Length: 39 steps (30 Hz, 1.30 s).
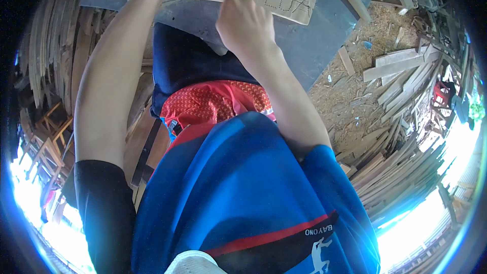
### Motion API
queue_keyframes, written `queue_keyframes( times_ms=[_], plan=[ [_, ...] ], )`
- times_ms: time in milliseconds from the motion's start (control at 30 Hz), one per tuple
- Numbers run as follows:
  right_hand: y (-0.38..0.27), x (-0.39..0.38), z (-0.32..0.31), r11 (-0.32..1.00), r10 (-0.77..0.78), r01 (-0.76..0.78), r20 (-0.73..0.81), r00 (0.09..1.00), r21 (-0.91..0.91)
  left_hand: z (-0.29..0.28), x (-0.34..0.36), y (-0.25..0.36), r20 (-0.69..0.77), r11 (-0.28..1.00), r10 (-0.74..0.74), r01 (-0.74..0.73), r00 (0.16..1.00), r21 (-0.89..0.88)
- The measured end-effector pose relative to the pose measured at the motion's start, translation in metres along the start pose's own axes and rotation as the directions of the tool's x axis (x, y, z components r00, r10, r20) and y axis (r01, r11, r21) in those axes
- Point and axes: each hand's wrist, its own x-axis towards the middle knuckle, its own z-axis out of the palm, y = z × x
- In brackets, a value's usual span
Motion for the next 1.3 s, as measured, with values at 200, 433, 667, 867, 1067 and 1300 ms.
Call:
queue_keyframes(
  times_ms=[200, 433, 667, 867, 1067, 1300],
  plan=[
    [-0.002, -0.024, -0.01, 0.996, 0.09, -0.091, 0.087, 0.992, 0.014, 0.011, -0.001, -0.017, -0.015, 0.977, 0.131, -0.126, 0.991, 0.174],
    [0.0, -0.042, -0.009, 0.985, 0.175, -0.175, 0.141, 0.974, -0.014, -0.002, -0.001, 0.002, 0.072, 0.992, -0.128, 0.128, 0.989, -0.001],
    [-0.004, -0.03, 0.001, 0.999, 0.043, -0.044, -0.05, 0.998, -0.026, 0.001, -0.003, 0.0, 0.022, 0.994, -0.11, 0.11, 0.994, 0.009],
    [-0.002, 0.001, 0.008, 0.999, -0.023, 0.022, -0.016, 1.0, -0.039, -0.002, 0.003, 0.002, 0.016, 0.986, -0.159, 0.16, 0.987, -0.056],
    [0.003, -0.037, -0.002, 0.998, 0.058, -0.058, 0.061, 0.996, -0.018, -0.017, 0.004, 0.005, 0.045, 0.983, -0.182, 0.182, 0.982, -0.012],
    [0.0, -0.045, -0.007, 0.999, 0.039, -0.038, 0.087, 0.996, -0.003, -0.009, -0.01, 0.005, 0.05, 0.984, -0.173, 0.174, 0.984, -0.028]
  ],
)
